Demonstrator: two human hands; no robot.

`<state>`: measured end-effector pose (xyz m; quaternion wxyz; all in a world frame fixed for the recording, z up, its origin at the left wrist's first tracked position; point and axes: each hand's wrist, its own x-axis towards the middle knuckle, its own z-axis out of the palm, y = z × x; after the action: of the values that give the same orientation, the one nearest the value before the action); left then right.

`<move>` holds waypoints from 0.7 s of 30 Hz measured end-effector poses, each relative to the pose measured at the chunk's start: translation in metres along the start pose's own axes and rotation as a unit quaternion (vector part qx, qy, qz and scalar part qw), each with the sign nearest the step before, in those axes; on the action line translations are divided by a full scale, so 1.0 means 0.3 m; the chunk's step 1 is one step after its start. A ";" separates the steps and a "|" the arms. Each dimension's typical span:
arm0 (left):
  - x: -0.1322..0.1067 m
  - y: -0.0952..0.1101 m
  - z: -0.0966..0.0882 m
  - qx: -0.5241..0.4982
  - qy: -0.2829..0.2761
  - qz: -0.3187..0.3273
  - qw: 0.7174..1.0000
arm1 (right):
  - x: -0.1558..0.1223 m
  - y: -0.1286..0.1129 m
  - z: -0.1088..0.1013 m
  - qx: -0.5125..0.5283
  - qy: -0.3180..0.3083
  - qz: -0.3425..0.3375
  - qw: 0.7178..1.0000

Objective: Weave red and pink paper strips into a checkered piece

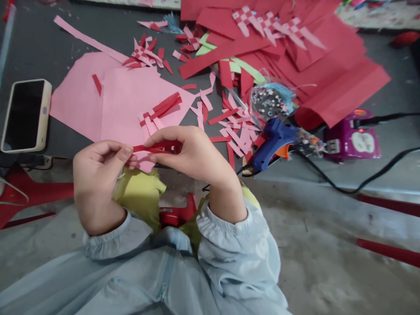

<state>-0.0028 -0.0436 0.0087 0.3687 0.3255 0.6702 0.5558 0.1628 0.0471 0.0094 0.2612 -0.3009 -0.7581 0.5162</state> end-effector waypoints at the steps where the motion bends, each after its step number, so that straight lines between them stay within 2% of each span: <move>1: 0.001 -0.001 0.000 -0.004 -0.003 0.001 1.000 | 0.000 0.000 0.000 0.001 -0.004 0.002 1.000; 7: 0.003 -0.006 -0.001 0.003 0.000 0.008 1.000 | 0.003 0.001 0.005 -0.013 0.002 0.000 1.000; 11: 0.007 -0.015 -0.005 0.016 -0.033 0.017 0.999 | 0.007 0.000 0.006 -0.020 0.015 -0.007 1.000; 15: 0.020 -0.030 -0.015 0.105 -0.010 0.110 0.988 | 0.002 -0.002 -0.016 -0.058 0.050 0.011 0.997; 17: 0.027 -0.037 -0.018 0.211 -0.010 0.183 0.960 | -0.003 -0.003 -0.033 -0.072 0.071 0.025 0.995; 19: 0.032 -0.044 -0.018 0.319 -0.043 0.246 0.914 | -0.006 -0.005 -0.048 -0.081 0.089 0.039 0.992; 21: 0.034 -0.051 -0.016 0.385 -0.075 0.279 0.877 | -0.009 -0.008 -0.057 -0.086 0.100 0.050 0.990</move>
<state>-0.0125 -0.0399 -0.0074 0.0938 0.6557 0.6830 0.3078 0.1763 0.0554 0.0170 0.2825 -0.4098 -0.7539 0.4289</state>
